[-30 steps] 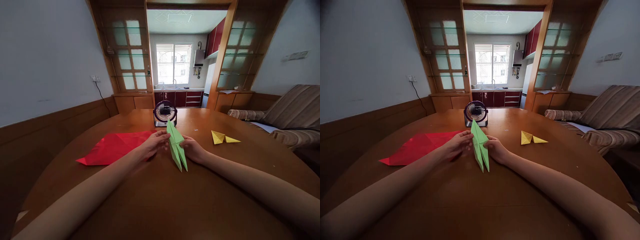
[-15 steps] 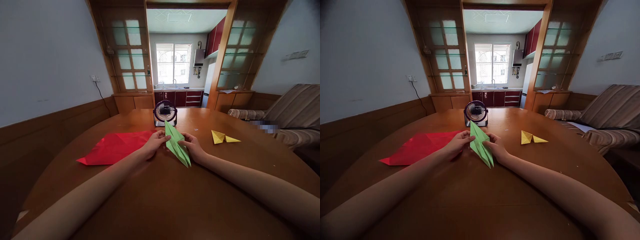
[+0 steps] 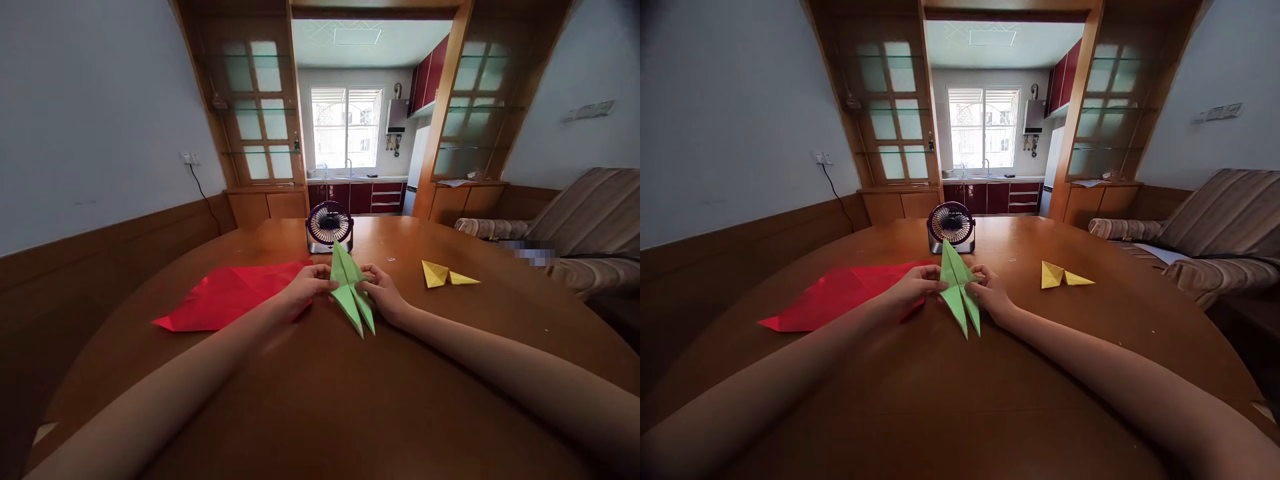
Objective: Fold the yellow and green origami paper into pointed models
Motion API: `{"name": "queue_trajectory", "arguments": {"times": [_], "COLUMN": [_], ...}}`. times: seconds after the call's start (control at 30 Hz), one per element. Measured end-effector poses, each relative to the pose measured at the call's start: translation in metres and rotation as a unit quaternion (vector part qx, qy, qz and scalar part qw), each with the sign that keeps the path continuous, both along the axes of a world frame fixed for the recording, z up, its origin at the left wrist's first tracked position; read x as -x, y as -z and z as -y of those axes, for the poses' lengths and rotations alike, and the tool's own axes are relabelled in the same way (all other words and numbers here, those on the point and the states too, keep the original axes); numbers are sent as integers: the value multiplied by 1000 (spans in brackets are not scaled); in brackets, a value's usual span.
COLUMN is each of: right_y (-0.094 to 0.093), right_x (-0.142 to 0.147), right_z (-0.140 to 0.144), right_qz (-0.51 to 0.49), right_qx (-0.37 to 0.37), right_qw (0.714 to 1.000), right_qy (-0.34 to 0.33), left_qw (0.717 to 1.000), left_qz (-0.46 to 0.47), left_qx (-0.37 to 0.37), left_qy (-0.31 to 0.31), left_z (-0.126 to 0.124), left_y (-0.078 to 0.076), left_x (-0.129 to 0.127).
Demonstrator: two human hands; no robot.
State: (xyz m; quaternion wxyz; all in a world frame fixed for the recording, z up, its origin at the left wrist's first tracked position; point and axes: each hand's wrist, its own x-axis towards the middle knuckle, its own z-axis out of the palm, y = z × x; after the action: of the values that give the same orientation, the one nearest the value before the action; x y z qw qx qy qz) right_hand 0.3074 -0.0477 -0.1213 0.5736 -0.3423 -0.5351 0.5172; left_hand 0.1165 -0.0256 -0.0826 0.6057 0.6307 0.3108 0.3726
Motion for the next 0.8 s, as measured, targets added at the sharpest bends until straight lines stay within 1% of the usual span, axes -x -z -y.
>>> {"name": "queue_trajectory", "arguments": {"times": [0.1, 0.2, 0.27, 0.33, 0.4, 0.5, 0.6, 0.7, 0.8], "right_y": [-2, -5, -5, -4, -1, 3, 4, 3, 2], "right_x": [-2, -3, -4, -5, -5, -5, -5, -6, -7], "right_z": [-1, -2, -3, -4, -5, -7, -7, -7, -6], "right_qz": [-45, -76, -76, -73, -79, -84, -74, -51, -21], "right_qx": [48, 59, 63, 71, 77, 67, 41, 18, -8], "right_qw": [996, 991, 990, 991, 993, 994, 996, 998, 999], "right_qy": [-52, -91, -104, -89, -50, -9, 3, 20, 39], "left_qw": [1000, 999, 999, 999, 998, 996, 983, 953, 929], "left_qz": [-17, -26, -32, -29, -14, 1, -4, -39, -73], "left_qx": [-16, -30, -31, -31, -37, -65, -152, -256, -305], "left_qy": [1, 10, 4, -14, -39, -64, -98, -157, -197], "left_z": [0, 1, 0, -2, -3, -4, -3, -2, 0], "left_y": [0, -2, -2, -2, -1, 2, 5, 6, 7], "left_x": [1, 2, 2, 3, 2, -1, -5, -7, -7]}}
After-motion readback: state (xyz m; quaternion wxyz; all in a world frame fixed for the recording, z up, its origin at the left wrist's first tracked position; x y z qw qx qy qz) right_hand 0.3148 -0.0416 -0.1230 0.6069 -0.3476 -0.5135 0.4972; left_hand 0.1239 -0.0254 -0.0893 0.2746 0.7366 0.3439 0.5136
